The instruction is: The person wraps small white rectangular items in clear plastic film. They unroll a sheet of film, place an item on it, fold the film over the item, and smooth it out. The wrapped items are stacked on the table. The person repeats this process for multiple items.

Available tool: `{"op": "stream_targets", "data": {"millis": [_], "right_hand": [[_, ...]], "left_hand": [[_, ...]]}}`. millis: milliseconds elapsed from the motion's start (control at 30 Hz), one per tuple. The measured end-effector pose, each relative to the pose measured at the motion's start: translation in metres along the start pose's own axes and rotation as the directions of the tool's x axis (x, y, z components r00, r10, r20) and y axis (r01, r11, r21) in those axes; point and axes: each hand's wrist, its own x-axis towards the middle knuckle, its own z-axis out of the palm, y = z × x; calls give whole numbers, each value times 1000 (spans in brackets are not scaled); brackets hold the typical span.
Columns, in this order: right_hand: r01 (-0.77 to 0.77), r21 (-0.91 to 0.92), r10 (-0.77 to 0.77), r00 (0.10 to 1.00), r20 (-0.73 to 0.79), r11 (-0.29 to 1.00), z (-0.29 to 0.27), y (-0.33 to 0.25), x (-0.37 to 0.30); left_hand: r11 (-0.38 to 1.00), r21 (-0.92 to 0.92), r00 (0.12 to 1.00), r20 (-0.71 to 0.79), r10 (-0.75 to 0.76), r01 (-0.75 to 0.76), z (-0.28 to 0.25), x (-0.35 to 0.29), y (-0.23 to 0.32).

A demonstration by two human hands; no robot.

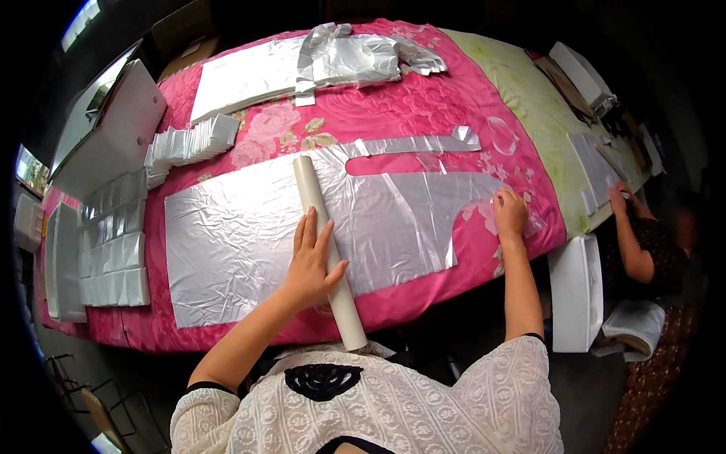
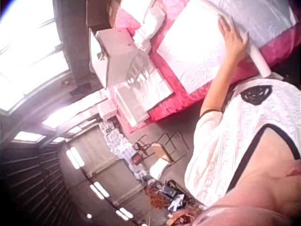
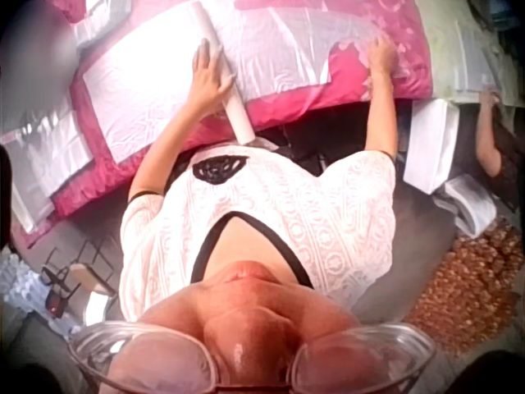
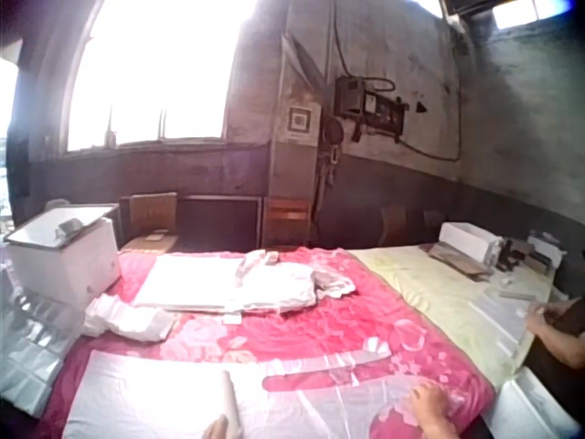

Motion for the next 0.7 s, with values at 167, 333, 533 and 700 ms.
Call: {"op": "stream_targets", "data": {"millis": [167, 333, 533, 700], "right_hand": [[-95, 312, 58, 991, 123, 945, -45, -110, -3], [-292, 833, -301, 834, 462, 470, -88, -250, -62], [68, 848, -544, 794, 272, 525, -117, -291, -107], [21, 264, -214, 648, 731, 964, -121, -280, -121]], "left_hand": [[993, -106, 993, -109, 38, -50, 0, -2, 6], [117, -857, 846, 457, -272, 501, -19, 0, 37], [154, -743, 742, 581, -336, 652, -81, -24, -35], [199, -668, 635, 509, -581, 717, -144, -72, -117]]}}
